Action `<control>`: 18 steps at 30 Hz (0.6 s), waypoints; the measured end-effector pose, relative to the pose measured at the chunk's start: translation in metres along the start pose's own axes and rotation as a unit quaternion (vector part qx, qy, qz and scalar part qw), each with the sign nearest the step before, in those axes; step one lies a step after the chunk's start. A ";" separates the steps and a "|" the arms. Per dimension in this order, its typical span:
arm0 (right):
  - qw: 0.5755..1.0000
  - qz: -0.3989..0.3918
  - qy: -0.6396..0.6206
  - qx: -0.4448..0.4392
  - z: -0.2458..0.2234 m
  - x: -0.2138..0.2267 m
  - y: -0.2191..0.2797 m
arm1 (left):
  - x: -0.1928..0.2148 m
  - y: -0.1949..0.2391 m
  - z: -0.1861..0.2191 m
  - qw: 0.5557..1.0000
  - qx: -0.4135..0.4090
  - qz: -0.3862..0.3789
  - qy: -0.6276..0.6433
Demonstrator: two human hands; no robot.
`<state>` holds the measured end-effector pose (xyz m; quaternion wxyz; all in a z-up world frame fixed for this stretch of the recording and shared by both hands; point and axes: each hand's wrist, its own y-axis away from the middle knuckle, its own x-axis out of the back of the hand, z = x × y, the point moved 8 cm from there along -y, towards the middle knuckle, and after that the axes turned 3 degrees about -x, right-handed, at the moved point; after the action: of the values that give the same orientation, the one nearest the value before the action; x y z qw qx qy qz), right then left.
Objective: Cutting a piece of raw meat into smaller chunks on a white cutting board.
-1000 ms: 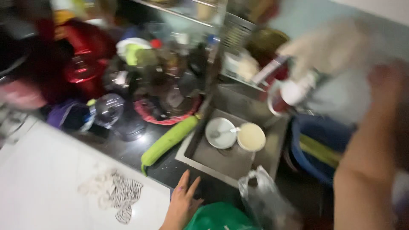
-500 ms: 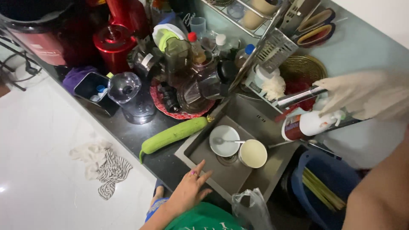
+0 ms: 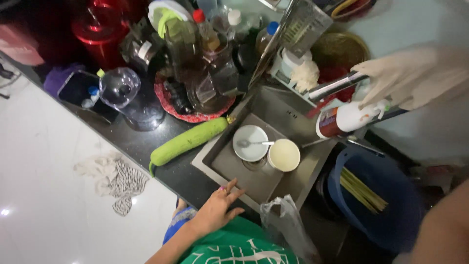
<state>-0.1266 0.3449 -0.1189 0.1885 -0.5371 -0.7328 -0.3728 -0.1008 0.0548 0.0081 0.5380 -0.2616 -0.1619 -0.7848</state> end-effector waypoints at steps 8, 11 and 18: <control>0.992 0.057 0.035 0.105 -0.074 0.013 0.016 | -0.004 0.005 -0.002 1.000 0.013 0.003 0.008; 0.996 0.043 0.049 0.053 -0.081 0.016 0.015 | -0.002 0.007 -0.006 1.000 0.017 0.016 0.015; 0.964 -0.047 0.233 0.116 -0.104 0.004 0.014 | -0.022 0.004 -0.028 1.000 -0.019 0.022 0.009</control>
<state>-0.1276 0.2716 -0.0436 0.3974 -0.3750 -0.7311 -0.4086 -0.0971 0.0550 -0.0275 0.5516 -0.2684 -0.1364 -0.7778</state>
